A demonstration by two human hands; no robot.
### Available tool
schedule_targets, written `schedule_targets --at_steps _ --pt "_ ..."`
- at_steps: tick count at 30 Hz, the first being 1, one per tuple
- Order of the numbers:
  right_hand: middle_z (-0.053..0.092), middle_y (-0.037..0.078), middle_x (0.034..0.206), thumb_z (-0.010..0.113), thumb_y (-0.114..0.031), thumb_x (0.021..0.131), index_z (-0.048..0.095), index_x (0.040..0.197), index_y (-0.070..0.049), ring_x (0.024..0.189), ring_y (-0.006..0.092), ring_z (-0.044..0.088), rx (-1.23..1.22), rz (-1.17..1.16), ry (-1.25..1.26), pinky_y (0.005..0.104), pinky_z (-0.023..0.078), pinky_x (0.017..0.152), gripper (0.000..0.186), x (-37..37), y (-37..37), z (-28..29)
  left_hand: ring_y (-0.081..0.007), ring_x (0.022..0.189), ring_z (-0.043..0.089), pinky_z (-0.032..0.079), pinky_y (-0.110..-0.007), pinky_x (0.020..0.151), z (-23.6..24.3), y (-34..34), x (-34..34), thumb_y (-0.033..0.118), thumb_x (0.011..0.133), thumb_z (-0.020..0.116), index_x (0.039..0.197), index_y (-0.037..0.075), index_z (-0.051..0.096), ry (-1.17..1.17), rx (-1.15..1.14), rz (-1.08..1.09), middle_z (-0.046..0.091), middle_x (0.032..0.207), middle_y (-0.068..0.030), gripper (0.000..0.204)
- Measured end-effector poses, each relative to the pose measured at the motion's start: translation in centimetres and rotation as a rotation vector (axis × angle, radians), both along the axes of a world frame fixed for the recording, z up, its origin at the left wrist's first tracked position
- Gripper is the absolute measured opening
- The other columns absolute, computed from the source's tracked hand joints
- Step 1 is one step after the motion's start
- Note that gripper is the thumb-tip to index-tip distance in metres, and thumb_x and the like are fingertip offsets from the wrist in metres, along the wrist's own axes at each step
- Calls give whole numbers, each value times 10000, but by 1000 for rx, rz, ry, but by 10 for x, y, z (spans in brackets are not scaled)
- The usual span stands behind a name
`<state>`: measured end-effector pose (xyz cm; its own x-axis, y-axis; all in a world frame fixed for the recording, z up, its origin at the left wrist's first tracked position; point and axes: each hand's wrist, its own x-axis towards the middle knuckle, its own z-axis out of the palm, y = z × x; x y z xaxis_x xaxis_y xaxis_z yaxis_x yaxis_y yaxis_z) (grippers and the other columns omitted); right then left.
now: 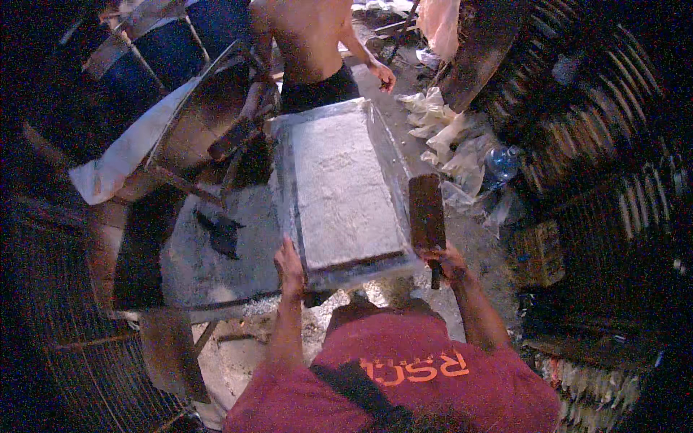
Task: The person uses a wooden float to smooth wet concrete inside a rectangular metal frame held by a coworker. The person repeatedly levels the surface and then places the filled frame onto a nearby rack.
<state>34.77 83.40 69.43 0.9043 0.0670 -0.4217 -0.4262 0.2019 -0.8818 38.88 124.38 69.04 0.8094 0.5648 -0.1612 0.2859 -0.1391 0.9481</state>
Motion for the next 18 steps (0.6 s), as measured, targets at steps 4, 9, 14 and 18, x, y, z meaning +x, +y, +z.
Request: schedule_targets --at_steps 4,9,14,18 --pt "657 62 1029 776 -280 809 548 1277 -42 874 173 629 201 16 -123 303 512 759 572 -22 -9 16 -160 584 355 288 -396 535 2 1 -11 474 1018 463 644 61 410 9 88 -26 384 602 -17 560" --pt "660 64 1148 748 -201 832 506 1358 -51 1018 175 618 46 -100 16 329 501 884 598 -51 -4 30 -177 604 427 400 -347 622 -77 41 5 397 1032 464 729 65 464 -69 114 -152 430 644 -13 450" --pt "645 61 1170 734 -115 788 504 1378 -49 1086 197 584 -143 -161 -31 330 471 939 637 -60 -10 63 -175 656 462 416 -337 634 -81 -1 62 425 1025 470 869 62 479 -78 -122 -311 472 725 -24 395" --pt "645 82 1160 731 -157 790 528 1344 -14 1081 205 587 -364 -348 -104 330 469 944 607 -107 -23 84 -173 696 491 428 -330 643 -72 -58 99 447 1020 475 981 61 492 -29 -243 -497 506 790 -33 389"
